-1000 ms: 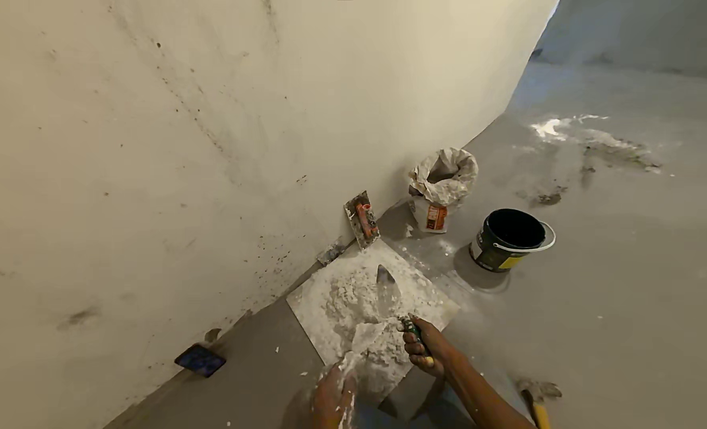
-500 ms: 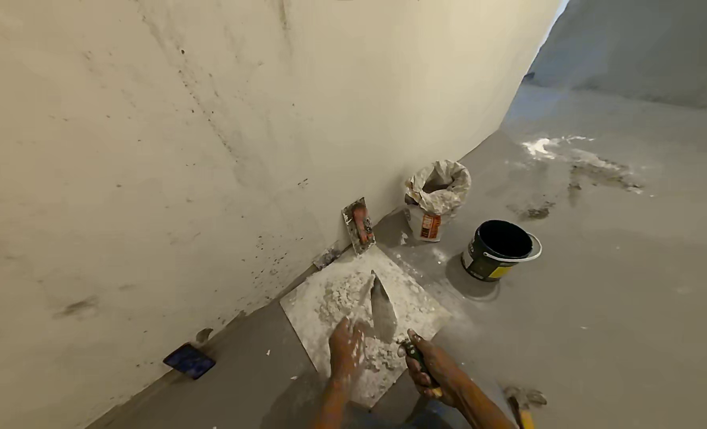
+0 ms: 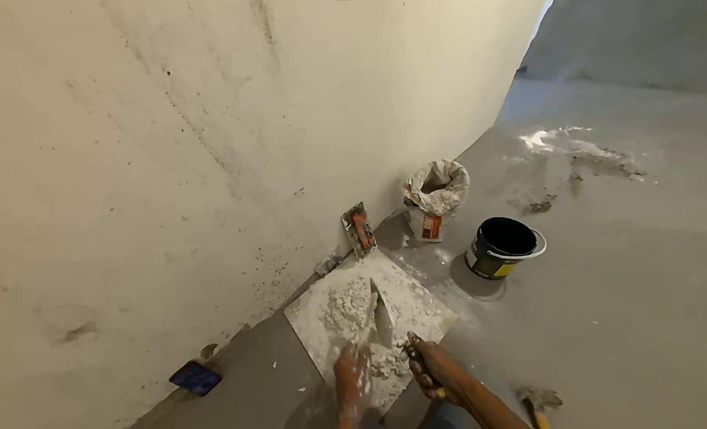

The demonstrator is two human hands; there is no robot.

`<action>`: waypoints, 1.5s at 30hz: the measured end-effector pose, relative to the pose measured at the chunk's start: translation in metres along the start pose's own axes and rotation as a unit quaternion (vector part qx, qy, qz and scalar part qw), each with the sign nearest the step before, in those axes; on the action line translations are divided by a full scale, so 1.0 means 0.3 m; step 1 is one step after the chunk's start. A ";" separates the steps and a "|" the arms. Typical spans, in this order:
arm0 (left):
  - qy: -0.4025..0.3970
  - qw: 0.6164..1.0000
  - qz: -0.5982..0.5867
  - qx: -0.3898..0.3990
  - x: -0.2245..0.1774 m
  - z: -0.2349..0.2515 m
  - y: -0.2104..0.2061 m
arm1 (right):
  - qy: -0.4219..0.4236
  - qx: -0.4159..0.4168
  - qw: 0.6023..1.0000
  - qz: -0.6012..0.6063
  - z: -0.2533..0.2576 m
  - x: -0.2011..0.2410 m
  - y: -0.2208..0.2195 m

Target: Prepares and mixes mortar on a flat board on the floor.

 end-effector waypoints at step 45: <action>-0.157 0.956 0.220 -0.116 -0.027 -0.297 0.025 | 0.042 -0.126 0.937 -0.323 -0.077 0.228 -0.099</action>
Point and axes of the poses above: each hand's wrist, its own z-axis towards the middle knuckle, its own y-axis out of the back of the hand, x = y × z, the point moved 9 cm from there along z, towards the middle knuckle, and after that the axes turned 4 degrees about x, right-handed, at the moved point
